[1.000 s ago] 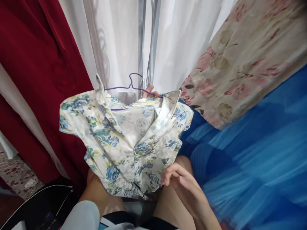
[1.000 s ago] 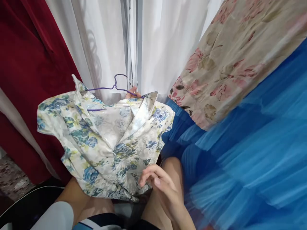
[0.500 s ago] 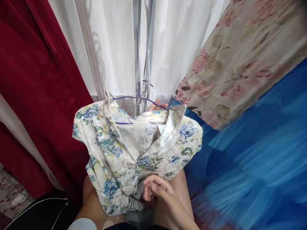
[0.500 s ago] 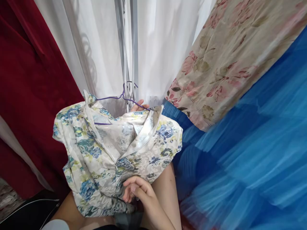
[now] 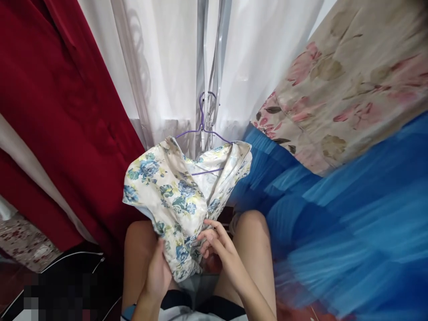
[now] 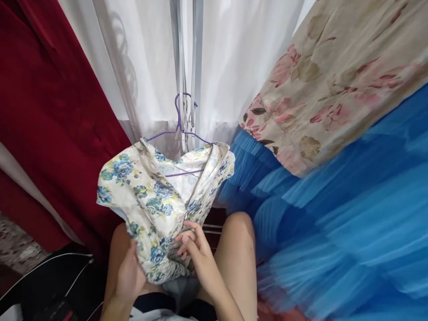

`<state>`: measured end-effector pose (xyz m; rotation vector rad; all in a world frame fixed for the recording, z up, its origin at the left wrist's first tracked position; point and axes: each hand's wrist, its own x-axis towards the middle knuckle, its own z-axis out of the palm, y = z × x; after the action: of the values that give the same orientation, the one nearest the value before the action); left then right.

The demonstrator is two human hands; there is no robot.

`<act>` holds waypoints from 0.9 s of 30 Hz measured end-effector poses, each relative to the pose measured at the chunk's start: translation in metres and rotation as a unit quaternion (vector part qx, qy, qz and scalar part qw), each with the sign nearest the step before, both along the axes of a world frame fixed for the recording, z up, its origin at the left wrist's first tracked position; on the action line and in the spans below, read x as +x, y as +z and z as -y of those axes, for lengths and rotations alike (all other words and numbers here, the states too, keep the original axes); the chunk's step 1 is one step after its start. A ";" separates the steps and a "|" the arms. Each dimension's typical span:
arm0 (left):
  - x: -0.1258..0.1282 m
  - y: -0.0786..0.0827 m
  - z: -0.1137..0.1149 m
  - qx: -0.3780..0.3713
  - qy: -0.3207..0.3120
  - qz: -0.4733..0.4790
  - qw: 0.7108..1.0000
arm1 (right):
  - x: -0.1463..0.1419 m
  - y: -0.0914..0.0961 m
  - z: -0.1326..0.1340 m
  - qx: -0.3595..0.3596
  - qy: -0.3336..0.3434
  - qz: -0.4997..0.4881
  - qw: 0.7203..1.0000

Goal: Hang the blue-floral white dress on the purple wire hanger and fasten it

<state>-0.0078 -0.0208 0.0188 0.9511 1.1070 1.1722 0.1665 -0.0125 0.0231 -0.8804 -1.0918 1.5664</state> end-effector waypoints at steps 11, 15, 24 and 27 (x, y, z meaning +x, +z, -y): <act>0.027 0.014 0.023 -0.103 0.145 0.171 0.969 | -0.003 0.029 -0.019 0.069 -0.075 0.064 0.993; 0.026 0.008 0.021 -0.039 0.185 0.122 0.974 | 0.002 0.032 -0.019 0.093 -0.088 0.093 0.987; 0.032 -0.016 0.006 0.319 0.189 -0.269 0.889 | -0.005 0.026 0.004 0.027 -0.077 0.074 0.994; 0.044 -0.014 0.002 0.290 0.111 -0.269 0.912 | -0.013 0.031 0.006 0.003 -0.060 0.062 0.996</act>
<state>0.0361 -0.0228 0.0052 1.7198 1.3504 1.5172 0.1531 -0.0183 0.0538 -1.0307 -1.1087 1.4233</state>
